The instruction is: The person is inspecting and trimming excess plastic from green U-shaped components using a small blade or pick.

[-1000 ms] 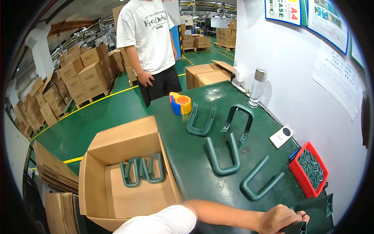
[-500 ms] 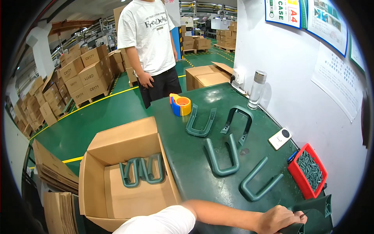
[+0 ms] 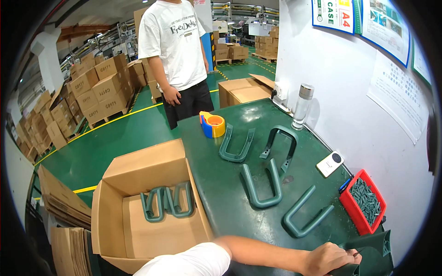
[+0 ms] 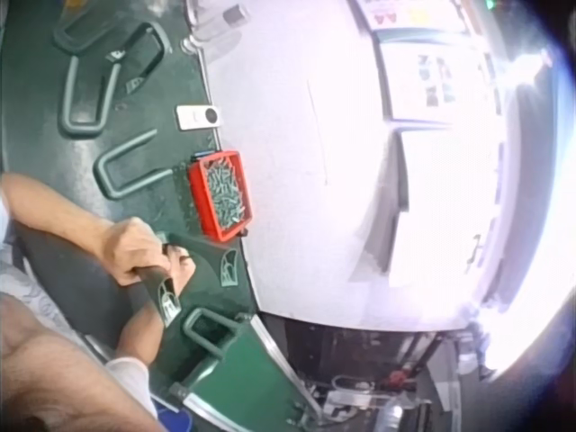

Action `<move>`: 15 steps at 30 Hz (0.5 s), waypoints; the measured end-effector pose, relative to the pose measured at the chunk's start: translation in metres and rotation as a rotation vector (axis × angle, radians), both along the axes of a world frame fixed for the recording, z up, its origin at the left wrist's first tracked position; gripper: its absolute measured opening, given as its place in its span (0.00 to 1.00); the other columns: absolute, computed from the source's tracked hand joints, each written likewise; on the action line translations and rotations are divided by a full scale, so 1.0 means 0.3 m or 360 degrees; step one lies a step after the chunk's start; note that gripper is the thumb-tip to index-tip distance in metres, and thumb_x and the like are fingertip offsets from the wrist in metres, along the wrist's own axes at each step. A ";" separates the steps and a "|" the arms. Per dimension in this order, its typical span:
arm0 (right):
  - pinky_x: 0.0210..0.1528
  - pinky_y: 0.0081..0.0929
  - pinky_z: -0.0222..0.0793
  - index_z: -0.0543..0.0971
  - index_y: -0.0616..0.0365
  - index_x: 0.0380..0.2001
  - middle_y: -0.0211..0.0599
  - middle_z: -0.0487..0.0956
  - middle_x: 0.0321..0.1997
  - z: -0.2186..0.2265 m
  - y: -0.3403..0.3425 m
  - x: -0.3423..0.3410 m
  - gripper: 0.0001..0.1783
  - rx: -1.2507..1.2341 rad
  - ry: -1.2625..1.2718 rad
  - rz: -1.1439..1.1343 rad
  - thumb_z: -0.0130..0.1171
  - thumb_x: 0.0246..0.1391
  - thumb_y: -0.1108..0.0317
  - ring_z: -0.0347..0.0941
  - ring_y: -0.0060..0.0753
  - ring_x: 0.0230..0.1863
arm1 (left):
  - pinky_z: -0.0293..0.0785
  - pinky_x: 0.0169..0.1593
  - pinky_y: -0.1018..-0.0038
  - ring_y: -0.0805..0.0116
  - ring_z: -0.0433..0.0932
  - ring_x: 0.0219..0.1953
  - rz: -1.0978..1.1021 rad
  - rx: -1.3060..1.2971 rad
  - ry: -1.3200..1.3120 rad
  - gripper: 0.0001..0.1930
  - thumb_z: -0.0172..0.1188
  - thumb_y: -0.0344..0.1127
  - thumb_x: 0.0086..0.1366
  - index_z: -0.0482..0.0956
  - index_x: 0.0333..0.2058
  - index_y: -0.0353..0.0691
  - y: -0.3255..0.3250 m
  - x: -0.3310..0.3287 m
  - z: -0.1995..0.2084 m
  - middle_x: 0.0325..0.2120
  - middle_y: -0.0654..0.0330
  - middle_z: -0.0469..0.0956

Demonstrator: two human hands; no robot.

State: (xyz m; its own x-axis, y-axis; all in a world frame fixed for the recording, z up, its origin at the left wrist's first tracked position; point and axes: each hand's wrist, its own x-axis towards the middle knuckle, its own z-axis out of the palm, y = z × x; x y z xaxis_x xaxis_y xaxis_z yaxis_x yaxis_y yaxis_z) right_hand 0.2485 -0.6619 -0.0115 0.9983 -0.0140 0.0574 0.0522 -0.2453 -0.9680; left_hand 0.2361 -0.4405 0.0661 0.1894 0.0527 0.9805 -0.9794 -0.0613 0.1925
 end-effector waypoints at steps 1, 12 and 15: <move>0.32 0.21 0.66 0.80 0.63 0.30 0.34 0.79 0.26 -0.002 0.003 0.002 0.12 0.0005 -0.0018 0.0008 0.56 0.56 0.64 0.72 0.23 0.28 | 0.68 0.18 0.69 0.58 0.73 0.15 0.0008 0.0008 -0.0004 0.11 0.58 0.30 0.50 0.73 0.34 0.36 -0.001 0.001 -0.002 0.18 0.56 0.72; 0.35 0.25 0.68 0.80 0.63 0.32 0.38 0.80 0.28 0.032 -0.008 0.004 0.14 -0.0224 0.0140 0.0065 0.54 0.57 0.61 0.74 0.28 0.31 | 0.68 0.19 0.68 0.59 0.72 0.16 0.0061 0.0063 -0.0021 0.11 0.57 0.31 0.50 0.73 0.34 0.35 -0.004 0.002 -0.013 0.18 0.57 0.71; 0.36 0.26 0.68 0.80 0.63 0.32 0.40 0.80 0.29 0.043 -0.007 0.004 0.15 -0.0251 0.0169 0.0096 0.53 0.57 0.61 0.74 0.30 0.32 | 0.68 0.19 0.68 0.59 0.73 0.16 0.0048 -0.0008 -0.0036 0.11 0.57 0.31 0.50 0.73 0.34 0.35 -0.018 0.008 -0.022 0.18 0.56 0.72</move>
